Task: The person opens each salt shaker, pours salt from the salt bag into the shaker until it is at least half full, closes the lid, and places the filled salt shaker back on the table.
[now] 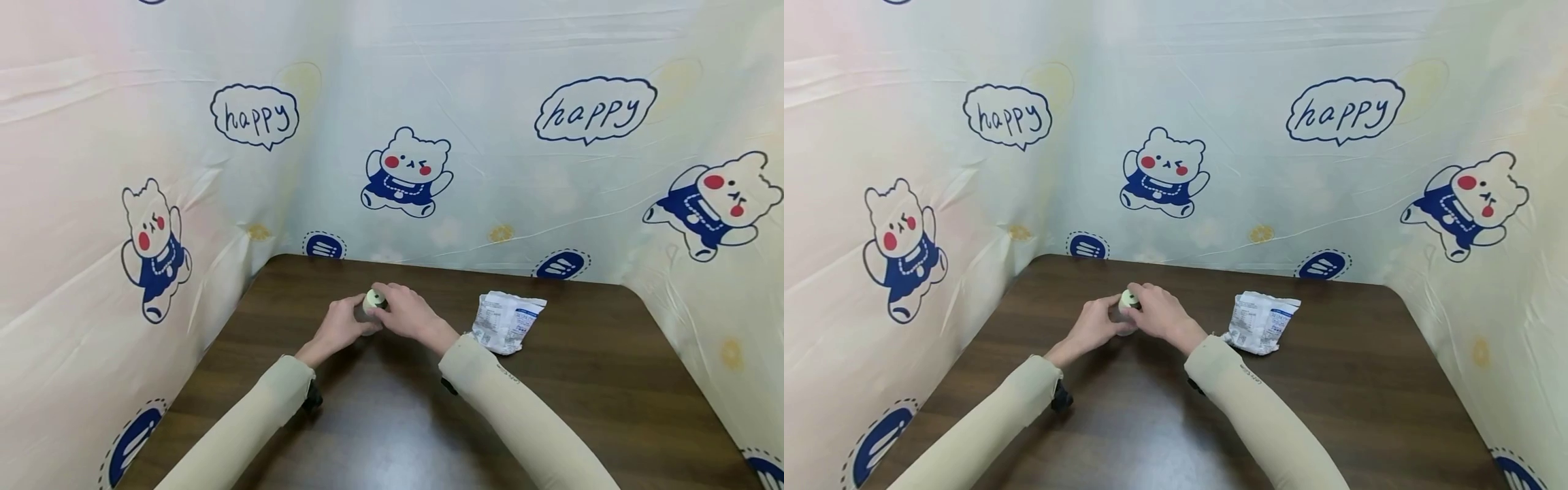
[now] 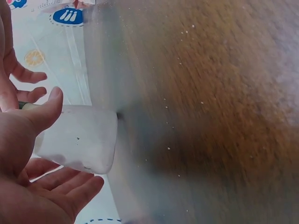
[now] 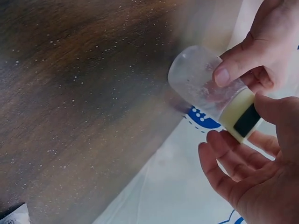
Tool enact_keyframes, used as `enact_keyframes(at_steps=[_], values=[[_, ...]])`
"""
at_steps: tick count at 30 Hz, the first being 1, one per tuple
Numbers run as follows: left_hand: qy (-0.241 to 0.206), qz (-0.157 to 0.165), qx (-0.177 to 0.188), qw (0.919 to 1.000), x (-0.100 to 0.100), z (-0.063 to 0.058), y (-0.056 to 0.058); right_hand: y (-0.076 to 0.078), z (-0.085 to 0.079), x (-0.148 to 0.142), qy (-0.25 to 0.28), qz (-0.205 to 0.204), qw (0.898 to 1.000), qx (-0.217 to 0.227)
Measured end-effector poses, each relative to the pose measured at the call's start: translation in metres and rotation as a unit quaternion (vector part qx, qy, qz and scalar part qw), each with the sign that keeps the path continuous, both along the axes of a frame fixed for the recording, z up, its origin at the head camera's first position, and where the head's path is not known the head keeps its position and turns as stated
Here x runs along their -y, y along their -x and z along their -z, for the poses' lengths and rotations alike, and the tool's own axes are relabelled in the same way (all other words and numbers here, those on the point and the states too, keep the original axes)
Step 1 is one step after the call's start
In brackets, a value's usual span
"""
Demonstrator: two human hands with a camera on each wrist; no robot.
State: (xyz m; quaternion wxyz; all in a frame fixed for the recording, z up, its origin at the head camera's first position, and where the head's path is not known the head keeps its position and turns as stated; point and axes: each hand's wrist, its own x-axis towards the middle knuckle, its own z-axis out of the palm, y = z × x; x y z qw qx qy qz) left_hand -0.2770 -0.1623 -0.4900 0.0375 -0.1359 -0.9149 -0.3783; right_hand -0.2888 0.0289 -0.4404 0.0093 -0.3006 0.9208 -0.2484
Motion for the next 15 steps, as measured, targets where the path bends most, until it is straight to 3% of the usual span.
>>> enact_keyframes(at_steps=[7,15], values=[[0.01,-0.013,-0.006,0.9999,-0.003,-0.001,0.001,-0.001,-0.002,0.005,-0.007,0.004,1.0,0.003],[0.014,-0.002,-0.021,0.9997,-0.005,-0.001,0.001,0.002,0.002,0.015,-0.012,0.017,1.0,0.001]])
